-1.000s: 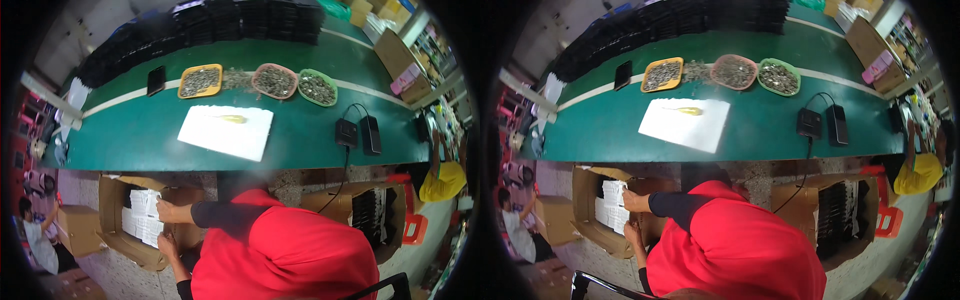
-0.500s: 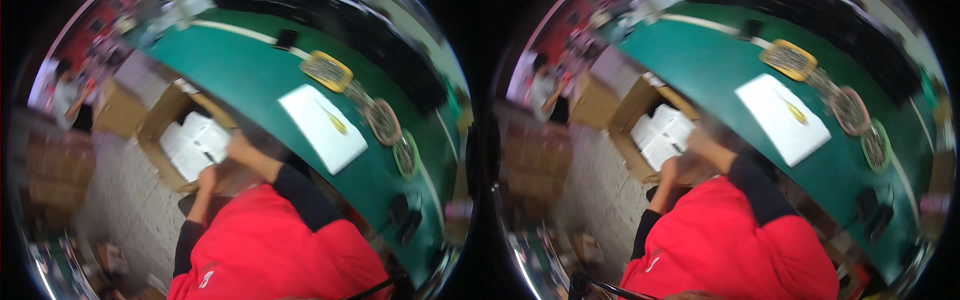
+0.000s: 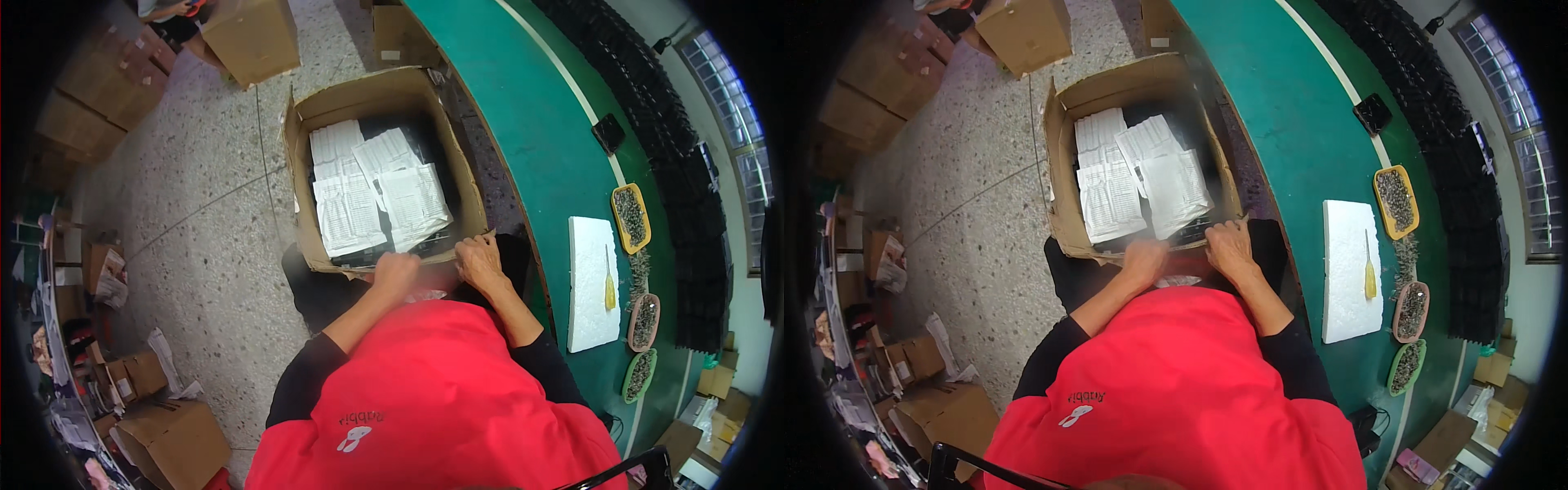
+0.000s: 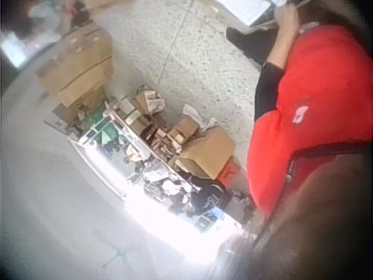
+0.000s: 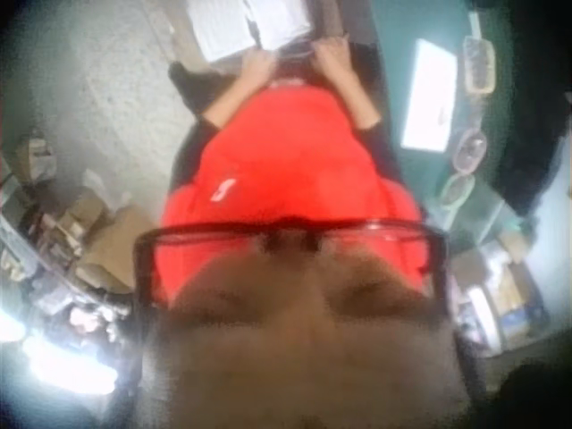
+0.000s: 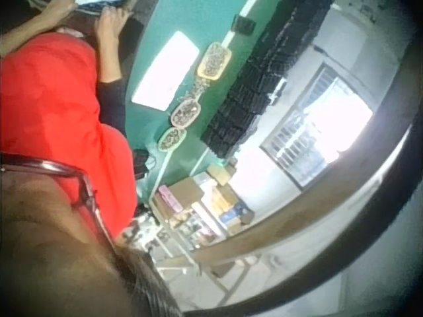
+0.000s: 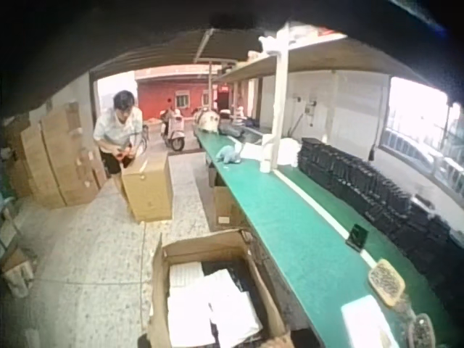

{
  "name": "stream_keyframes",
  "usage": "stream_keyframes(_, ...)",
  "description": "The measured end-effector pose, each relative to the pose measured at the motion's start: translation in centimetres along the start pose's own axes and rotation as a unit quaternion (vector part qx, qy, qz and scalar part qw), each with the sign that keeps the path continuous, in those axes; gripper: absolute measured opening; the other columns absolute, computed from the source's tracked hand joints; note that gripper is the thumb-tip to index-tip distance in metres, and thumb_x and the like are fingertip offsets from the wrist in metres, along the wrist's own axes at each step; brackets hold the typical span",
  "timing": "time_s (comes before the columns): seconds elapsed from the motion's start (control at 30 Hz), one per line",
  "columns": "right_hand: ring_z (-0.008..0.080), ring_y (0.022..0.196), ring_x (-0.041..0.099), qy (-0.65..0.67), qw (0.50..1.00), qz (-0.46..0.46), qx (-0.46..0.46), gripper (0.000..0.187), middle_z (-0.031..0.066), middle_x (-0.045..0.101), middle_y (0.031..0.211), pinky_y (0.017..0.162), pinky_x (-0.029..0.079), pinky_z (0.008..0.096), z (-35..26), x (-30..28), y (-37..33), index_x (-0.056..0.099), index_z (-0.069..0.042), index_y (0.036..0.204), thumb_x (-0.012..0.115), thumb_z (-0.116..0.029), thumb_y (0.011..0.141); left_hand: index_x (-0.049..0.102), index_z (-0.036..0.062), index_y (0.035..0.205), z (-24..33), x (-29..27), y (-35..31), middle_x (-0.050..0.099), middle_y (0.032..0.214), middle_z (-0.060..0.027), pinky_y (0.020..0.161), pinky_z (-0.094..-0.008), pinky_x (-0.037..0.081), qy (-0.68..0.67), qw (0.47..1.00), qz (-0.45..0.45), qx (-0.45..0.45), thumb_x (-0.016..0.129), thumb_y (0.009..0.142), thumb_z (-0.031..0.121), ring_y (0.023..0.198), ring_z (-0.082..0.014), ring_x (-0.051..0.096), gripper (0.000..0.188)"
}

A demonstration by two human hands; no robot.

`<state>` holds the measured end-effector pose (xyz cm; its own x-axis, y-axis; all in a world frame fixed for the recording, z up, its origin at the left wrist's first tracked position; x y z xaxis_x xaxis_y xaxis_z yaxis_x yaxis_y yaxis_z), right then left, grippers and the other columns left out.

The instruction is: The person unpacks a cardboard box filled with black plastic components and printed papers. They remove the papers and then take out the plastic parts one by one, placing them on a green workbench. The person handles the items individually, moving them from the box to the table.

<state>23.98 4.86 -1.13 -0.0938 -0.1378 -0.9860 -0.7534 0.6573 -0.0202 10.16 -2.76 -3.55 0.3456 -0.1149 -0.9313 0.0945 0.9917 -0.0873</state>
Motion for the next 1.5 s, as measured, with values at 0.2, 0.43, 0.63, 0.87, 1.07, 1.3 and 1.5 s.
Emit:
stream_keyframes(0.2, 0.0308, 0.089, 0.060, -0.014, 0.995, -0.092, 0.020, 0.019, 0.0119, 0.064, 0.083, 0.085, 0.044, 0.0458, -0.1, -0.1, 1.5, 0.063, -0.007, 0.078, 0.070, -0.023, 0.070, 0.062, 0.0030, 0.067, -1.3, -1.1, 0.7, 0.063, 0.070, -0.0186, 0.056, -0.0461, 0.048, -0.081, 0.995, 0.040, 0.049, 0.059, 0.076, 0.016, 0.065, -0.0368, 0.063, 0.016)
stream_keyframes(0.43, 0.0366, 0.089, 0.063, 0.076, 0.935, -0.346, 0.026, 0.048, 0.0181, 0.067, 0.095, 0.078, 0.049, 0.0444, -0.2, -0.9, 7.3, 0.069, -0.005, 0.097, 0.061, -0.047, 0.077, 0.061, 0.0013, 0.085, -2.8, -2.7, 0.8, 0.064, 0.084, -0.0211, 0.070, -0.0480, 0.047, -0.182, 0.983, -0.032, -0.016, 0.065, 0.079, 0.033, 0.080, -0.0379, 0.062, 0.033)
stream_keyframes(0.63, 0.0377, 0.090, 0.062, 0.232, 0.939, -0.246, 0.066, 0.040, 0.0216, 0.065, 0.092, 0.082, 0.049, 0.0425, 2.2, 3.3, 15.1, 0.068, -0.002, 0.091, 0.059, -0.039, 0.079, 0.060, -0.0031, 0.095, -2.9, -3.3, 1.7, 0.064, 0.086, -0.0225, 0.073, -0.0473, 0.047, -0.224, 0.969, -0.093, -0.040, 0.063, 0.079, 0.039, 0.083, -0.0389, 0.062, 0.045)
stream_keyframes(0.87, 0.0236, 0.070, 0.068, 0.286, 0.910, -0.226, 0.196, 0.034, 0.0152, 0.069, 0.083, 0.069, 0.052, 0.0348, 5.0, 13.8, 21.6, 0.066, 0.000, 0.097, 0.062, -0.027, 0.079, 0.058, -0.0067, 0.096, -8.8, -3.3, 8.1, 0.062, 0.092, -0.0263, 0.080, -0.0479, 0.046, -0.251, 0.929, -0.263, -0.075, 0.059, 0.082, 0.040, 0.091, -0.0398, 0.060, 0.049)
stream_keyframes(1.07, 0.0214, 0.067, 0.068, 0.326, 0.880, -0.135, 0.318, 0.026, 0.0145, 0.068, 0.081, 0.066, 0.052, 0.0332, 11.0, 21.0, 23.5, 0.067, 0.000, 0.092, 0.062, -0.022, 0.079, 0.054, -0.0032, 0.113, -16.8, -0.5, 15.6, 0.045, 0.126, -0.0281, 0.092, -0.0477, 0.040, -0.200, 0.938, -0.213, -0.189, 0.063, 0.081, 0.033, 0.116, -0.0423, 0.044, 0.049)
stream_keyframes(1.3, 0.0195, 0.063, 0.062, 0.312, 0.873, 0.114, 0.358, 0.034, 0.0156, 0.065, 0.079, 0.060, 0.051, 0.0313, 21.4, 26.6, 30.1, 0.057, 0.004, 0.110, 0.058, -0.016, 0.083, 0.037, 0.0003, 0.136, -26.2, 6.4, 20.8, 0.022, 0.145, -0.0283, 0.101, -0.0515, 0.031, -0.077, 0.952, -0.079, -0.285, 0.069, 0.077, 0.032, 0.129, -0.0433, 0.029, 0.075)
stream_keyframes(1.5, 0.0188, 0.043, 0.056, 0.300, 0.849, 0.127, 0.416, 0.021, 0.0138, 0.056, 0.060, 0.041, 0.048, 0.0321, 24.8, 27.3, 37.6, 0.051, 0.002, 0.089, 0.055, -0.019, 0.086, 0.023, 0.0014, 0.143, -30.7, 12.9, 17.6, 0.010, 0.148, -0.0304, 0.099, -0.0510, 0.033, -0.091, 0.955, -0.079, -0.270, 0.069, 0.076, 0.030, 0.133, -0.0479, 0.019, 0.086)
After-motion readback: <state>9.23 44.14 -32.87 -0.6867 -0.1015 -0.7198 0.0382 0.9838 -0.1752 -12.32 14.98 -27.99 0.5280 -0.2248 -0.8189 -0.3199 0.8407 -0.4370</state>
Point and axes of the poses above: each hand's wrist, its own y-axis towards the middle knuckle, its own x-axis out of the palm, z = x × y, the point moved 6 cm from there along y, towards the middle knuckle
